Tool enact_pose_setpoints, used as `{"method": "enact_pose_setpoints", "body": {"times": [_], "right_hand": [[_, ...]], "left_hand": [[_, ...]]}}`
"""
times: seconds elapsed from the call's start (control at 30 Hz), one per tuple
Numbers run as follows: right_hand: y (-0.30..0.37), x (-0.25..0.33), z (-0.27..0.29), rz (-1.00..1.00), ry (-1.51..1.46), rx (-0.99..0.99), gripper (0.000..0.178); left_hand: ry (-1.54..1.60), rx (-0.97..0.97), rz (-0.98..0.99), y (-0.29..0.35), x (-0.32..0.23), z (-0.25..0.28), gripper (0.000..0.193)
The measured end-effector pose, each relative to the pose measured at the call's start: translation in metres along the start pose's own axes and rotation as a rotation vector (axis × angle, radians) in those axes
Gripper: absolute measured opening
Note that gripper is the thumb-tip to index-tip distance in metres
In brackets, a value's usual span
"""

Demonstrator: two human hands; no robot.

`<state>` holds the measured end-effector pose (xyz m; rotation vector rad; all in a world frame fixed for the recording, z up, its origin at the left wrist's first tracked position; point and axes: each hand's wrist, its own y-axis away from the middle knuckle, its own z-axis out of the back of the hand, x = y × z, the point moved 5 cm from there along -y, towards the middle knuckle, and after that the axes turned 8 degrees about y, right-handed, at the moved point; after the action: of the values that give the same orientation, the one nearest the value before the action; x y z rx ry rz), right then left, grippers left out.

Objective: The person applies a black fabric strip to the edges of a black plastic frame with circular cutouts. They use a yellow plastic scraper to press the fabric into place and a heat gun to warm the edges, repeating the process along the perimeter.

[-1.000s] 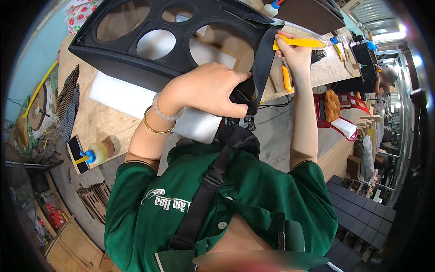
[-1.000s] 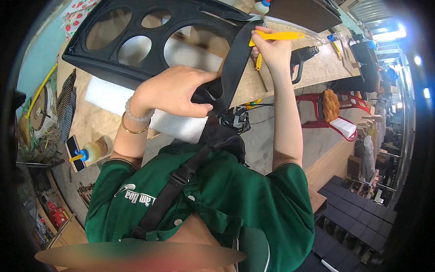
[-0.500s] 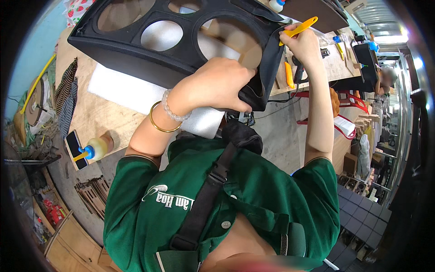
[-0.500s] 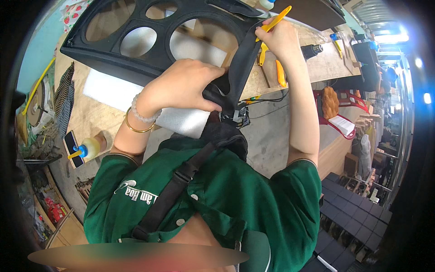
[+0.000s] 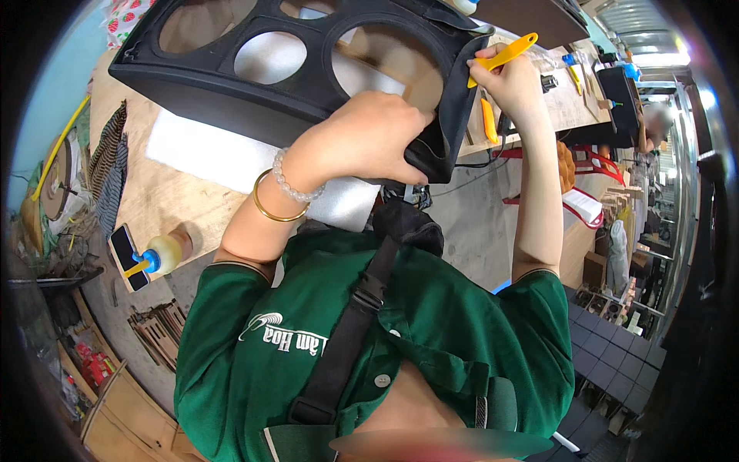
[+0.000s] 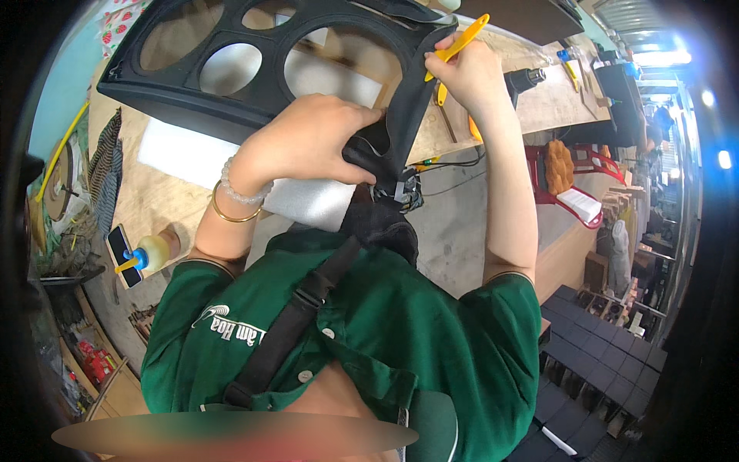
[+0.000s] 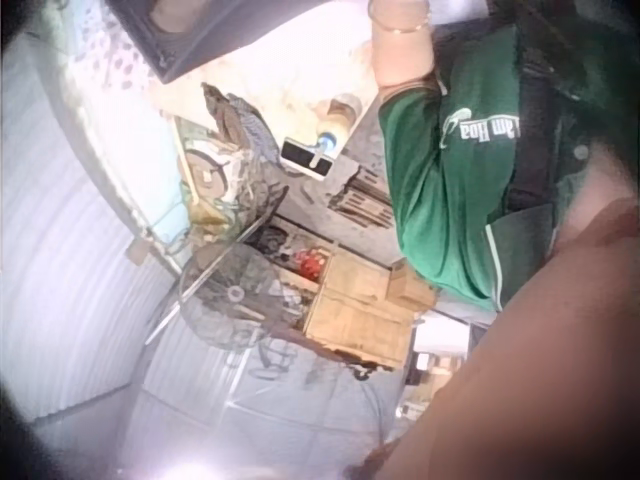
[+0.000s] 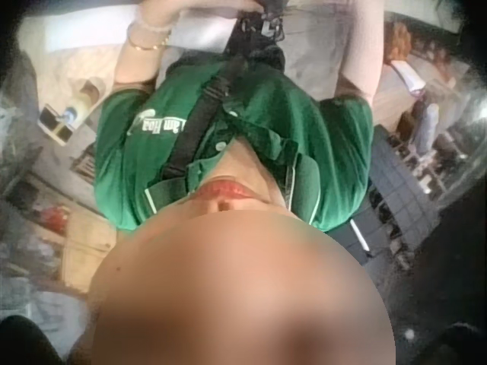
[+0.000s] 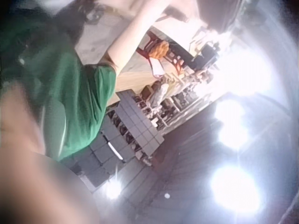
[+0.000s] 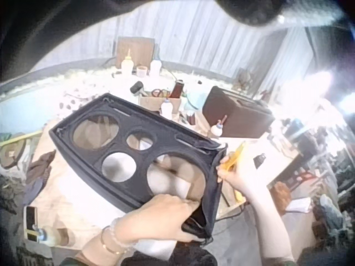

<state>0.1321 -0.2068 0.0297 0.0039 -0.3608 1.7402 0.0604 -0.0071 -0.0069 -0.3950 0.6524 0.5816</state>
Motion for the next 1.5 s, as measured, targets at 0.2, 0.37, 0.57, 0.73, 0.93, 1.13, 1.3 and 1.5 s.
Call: {"method": "enact_pose_setpoints", "body": {"times": [0.2,0.37,0.57,0.73,0.93,1.13,1.3,1.5], "right_hand": [[0.009,0.01,0.001,0.002,-0.001,0.065,0.028],[0.019,0.015,-0.001,-0.016,0.055,0.139,0.028],[0.037,0.031,0.008,0.056,-0.006,0.044,0.026],[0.041,0.039,0.007,0.082,-0.024,0.043,0.024],[0.062,0.043,0.004,0.118,-0.024,0.128,0.025],[-0.009,0.013,-0.007,0.076,0.235,-0.06,0.031],[0.027,0.02,-0.007,0.117,0.188,0.056,0.028],[0.044,0.036,-0.003,0.115,0.243,0.027,0.025]], "left_hand": [[0.014,-0.009,0.0,0.0,0.0,0.001,0.074],[0.021,0.005,0.032,0.0,0.001,0.001,0.074],[-0.009,-0.047,-0.013,0.001,0.002,0.0,0.072],[0.006,-0.136,-0.096,0.003,0.0,0.002,0.062],[0.005,-0.164,-0.097,0.002,-0.001,0.002,0.049],[-0.012,-0.145,-0.076,0.003,-0.001,0.001,0.056],[0.03,-0.11,-0.069,0.003,0.0,0.002,0.072],[0.048,-0.076,-0.028,0.0,0.001,0.001,0.075]]}}
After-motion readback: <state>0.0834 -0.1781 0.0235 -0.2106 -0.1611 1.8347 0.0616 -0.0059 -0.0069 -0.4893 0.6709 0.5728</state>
